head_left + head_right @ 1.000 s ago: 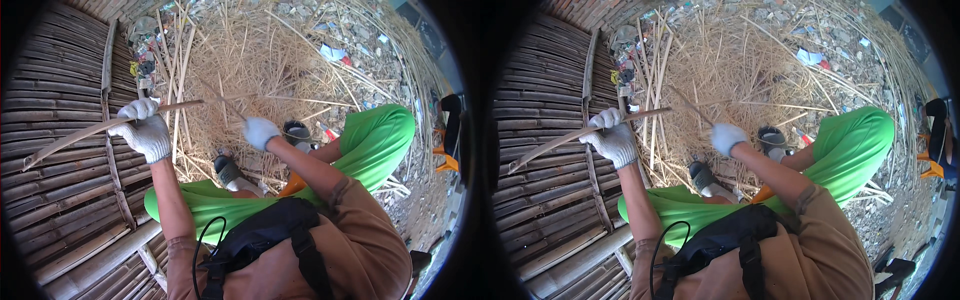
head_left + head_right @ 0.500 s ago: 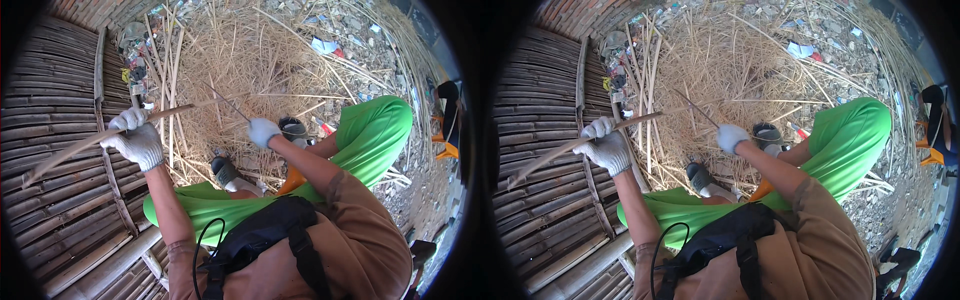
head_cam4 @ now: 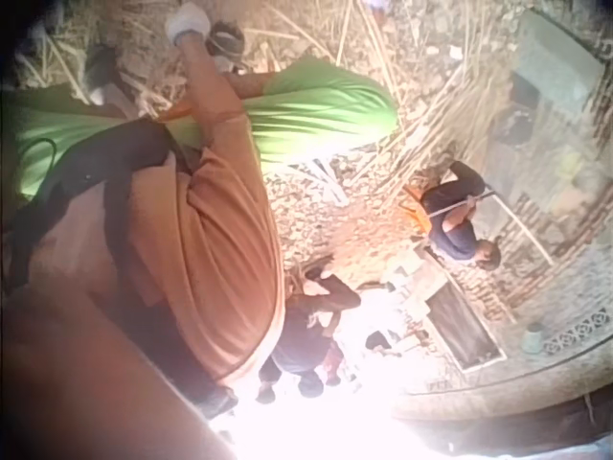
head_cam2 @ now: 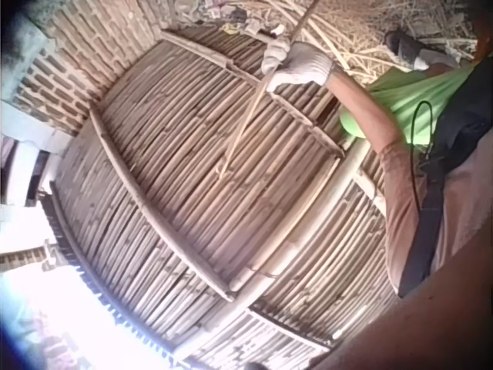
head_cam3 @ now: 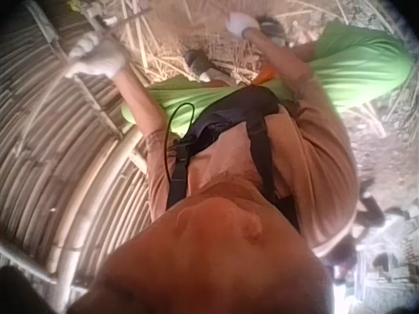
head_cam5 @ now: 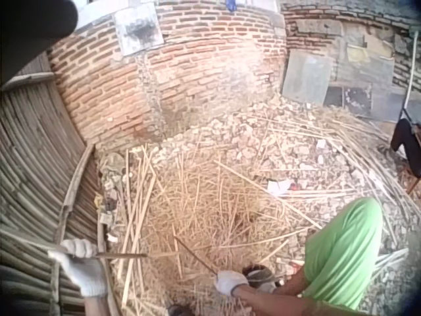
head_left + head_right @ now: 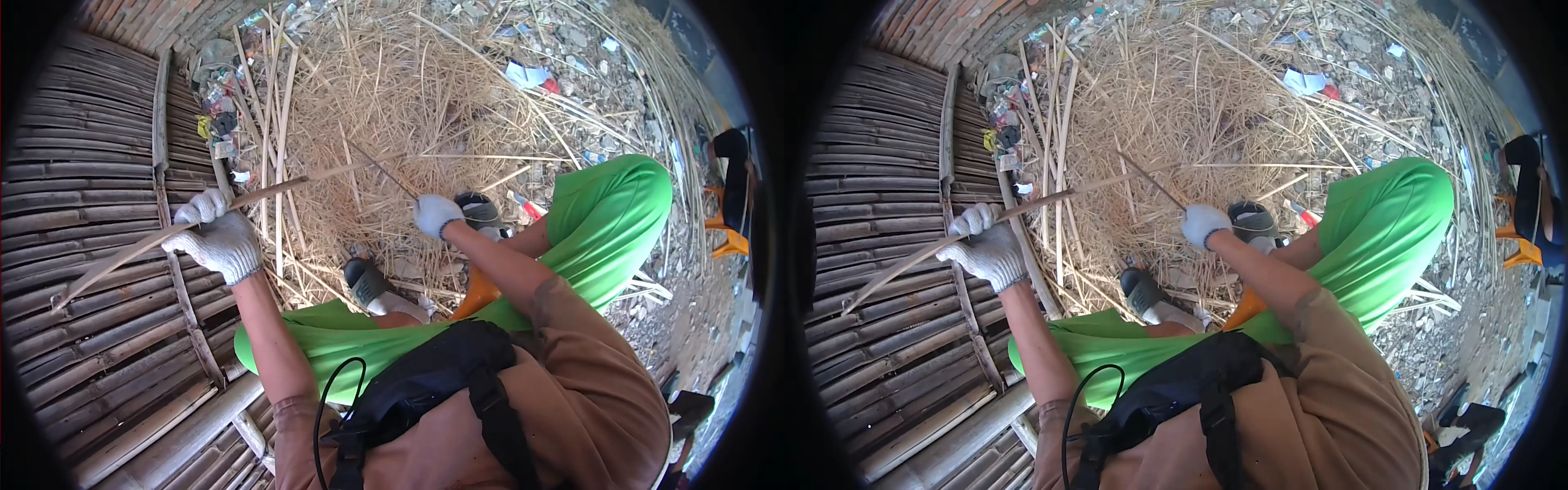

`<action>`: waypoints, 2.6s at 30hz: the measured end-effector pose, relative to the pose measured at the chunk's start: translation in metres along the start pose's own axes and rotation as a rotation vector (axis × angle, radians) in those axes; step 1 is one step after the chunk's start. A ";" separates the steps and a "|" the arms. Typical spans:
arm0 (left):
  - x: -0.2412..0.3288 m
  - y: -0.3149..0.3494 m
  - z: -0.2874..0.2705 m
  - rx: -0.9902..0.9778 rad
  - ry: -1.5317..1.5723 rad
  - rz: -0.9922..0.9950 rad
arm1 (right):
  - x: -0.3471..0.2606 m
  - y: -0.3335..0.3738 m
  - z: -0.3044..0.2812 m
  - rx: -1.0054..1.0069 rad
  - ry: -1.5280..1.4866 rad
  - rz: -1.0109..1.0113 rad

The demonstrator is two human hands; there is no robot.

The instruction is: The person uses a cleaver to shave and smooth a thin bamboo stick, moving the blade along the length of the wood while holding it over their lap.

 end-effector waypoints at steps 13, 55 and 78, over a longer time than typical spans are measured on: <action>0.000 0.000 0.000 0.075 -0.051 0.018 | 0.002 0.012 0.005 0.009 0.214 -0.154; 0.009 -0.004 -0.023 -0.115 0.115 -0.091 | -0.124 0.057 -0.071 0.002 -0.018 -0.207; 0.023 -0.003 0.042 0.221 0.046 0.035 | -0.130 0.063 -0.067 0.200 -0.013 -0.299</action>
Point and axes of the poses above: each hand's wrist, its own y-axis away from the middle knuckle, its own z-axis out of the palm, x = y × z, the point moved 2 cm from there along -y, towards the middle knuckle, and after that the axes turned 11 degrees about y, right-handed, at the moved point
